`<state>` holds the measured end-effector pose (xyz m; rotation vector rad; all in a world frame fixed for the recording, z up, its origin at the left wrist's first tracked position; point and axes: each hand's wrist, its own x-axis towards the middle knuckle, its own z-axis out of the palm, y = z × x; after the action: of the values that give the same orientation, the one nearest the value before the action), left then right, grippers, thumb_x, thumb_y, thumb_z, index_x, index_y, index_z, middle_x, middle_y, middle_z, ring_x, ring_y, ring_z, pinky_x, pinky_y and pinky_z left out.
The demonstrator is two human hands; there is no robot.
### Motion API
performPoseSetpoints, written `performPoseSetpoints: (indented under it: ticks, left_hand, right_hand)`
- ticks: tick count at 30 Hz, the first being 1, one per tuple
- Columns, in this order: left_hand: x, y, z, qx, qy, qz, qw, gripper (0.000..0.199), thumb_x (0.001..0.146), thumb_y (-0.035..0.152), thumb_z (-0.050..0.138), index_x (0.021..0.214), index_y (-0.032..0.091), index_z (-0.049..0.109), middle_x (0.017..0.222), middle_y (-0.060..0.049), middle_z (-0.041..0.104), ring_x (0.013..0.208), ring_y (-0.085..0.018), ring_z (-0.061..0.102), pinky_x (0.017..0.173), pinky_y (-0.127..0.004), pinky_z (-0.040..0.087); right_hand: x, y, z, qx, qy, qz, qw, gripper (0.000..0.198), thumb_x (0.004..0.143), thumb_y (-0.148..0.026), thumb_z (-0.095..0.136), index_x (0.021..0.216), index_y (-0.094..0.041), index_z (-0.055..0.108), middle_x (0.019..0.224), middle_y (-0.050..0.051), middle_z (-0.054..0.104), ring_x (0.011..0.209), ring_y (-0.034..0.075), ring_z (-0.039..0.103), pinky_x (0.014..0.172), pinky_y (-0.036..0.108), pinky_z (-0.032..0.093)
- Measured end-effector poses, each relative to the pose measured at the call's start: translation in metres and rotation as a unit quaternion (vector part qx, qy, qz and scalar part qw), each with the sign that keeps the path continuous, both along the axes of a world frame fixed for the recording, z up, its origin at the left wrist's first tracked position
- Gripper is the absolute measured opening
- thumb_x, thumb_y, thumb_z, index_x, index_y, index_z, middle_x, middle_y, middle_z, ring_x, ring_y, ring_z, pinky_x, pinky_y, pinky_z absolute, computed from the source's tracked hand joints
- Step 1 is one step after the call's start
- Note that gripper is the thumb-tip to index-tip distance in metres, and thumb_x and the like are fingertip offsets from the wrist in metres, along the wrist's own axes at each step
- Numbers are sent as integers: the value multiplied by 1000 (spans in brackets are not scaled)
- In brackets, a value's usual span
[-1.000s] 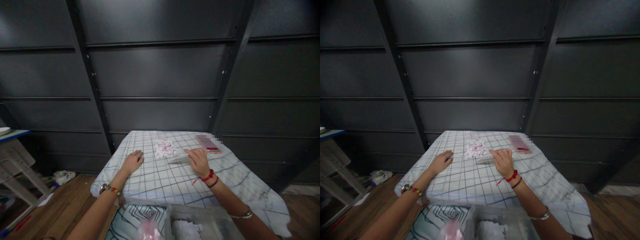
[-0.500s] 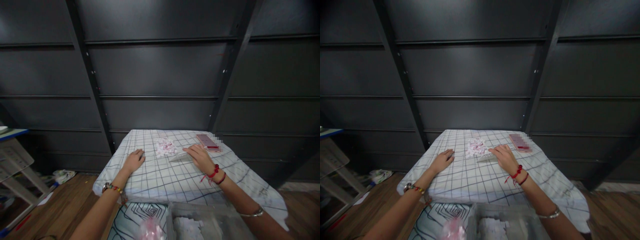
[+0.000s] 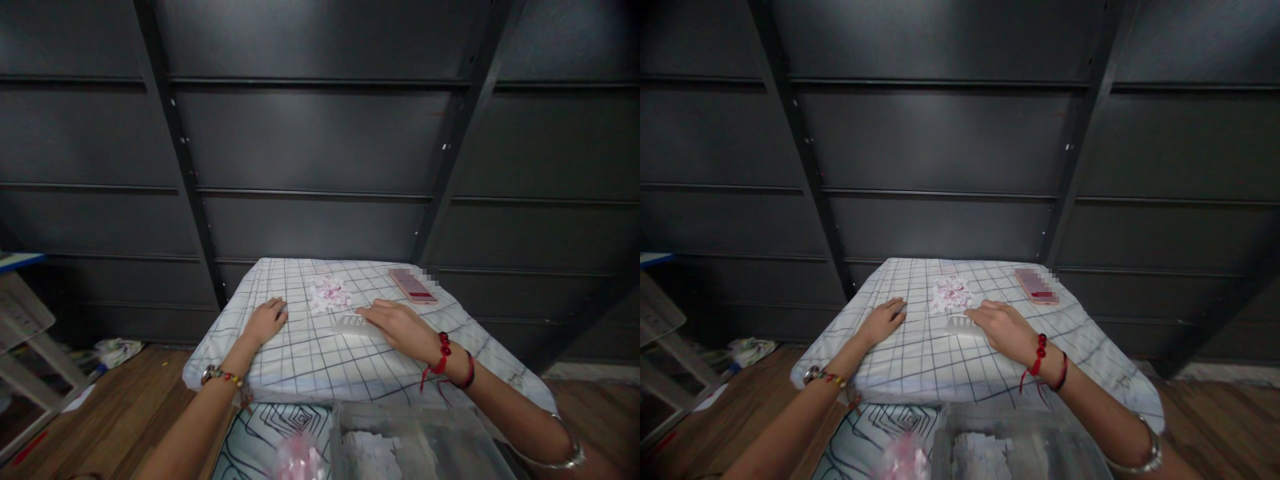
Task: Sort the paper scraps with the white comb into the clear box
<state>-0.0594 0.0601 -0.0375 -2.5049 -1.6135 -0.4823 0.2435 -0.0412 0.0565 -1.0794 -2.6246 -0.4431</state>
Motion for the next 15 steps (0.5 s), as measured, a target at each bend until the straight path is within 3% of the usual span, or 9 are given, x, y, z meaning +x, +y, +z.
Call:
performPoseSetpoints:
  ticks: [5, 11, 15]
  left_hand:
    - [-2, -9, 0, -10, 32, 2, 999, 42, 90, 33, 33, 123, 11, 47, 130, -11, 45, 120, -22, 40, 99, -35, 31]
    - [-30, -37, -1, -46, 47, -32, 997, 47, 90, 42, 30, 129, 17, 41, 137, -7, 35, 126, -23, 31, 101, -39, 27]
    - [-50, -59, 3, -51, 45, -57, 996, 48, 91, 43, 28, 130, 19, 40, 137, -6, 35, 126, -22, 31, 102, -39, 27]
  right_hand:
    - [-2, -6, 0, 24, 19, -26, 999, 40, 73, 0, 38, 105, -14, 56, 83, 7, 63, 80, 17, 53, 74, 29, 43]
    - [13, -3, 2, 26, 9, -140, 990, 39, 73, 0, 37, 105, -11, 57, 84, 9, 64, 82, 18, 55, 77, 28, 42]
    - [8, -11, -2, 13, -6, -130, 991, 42, 69, 2, 38, 105, -11, 58, 86, 8, 65, 84, 18, 55, 79, 28, 42]
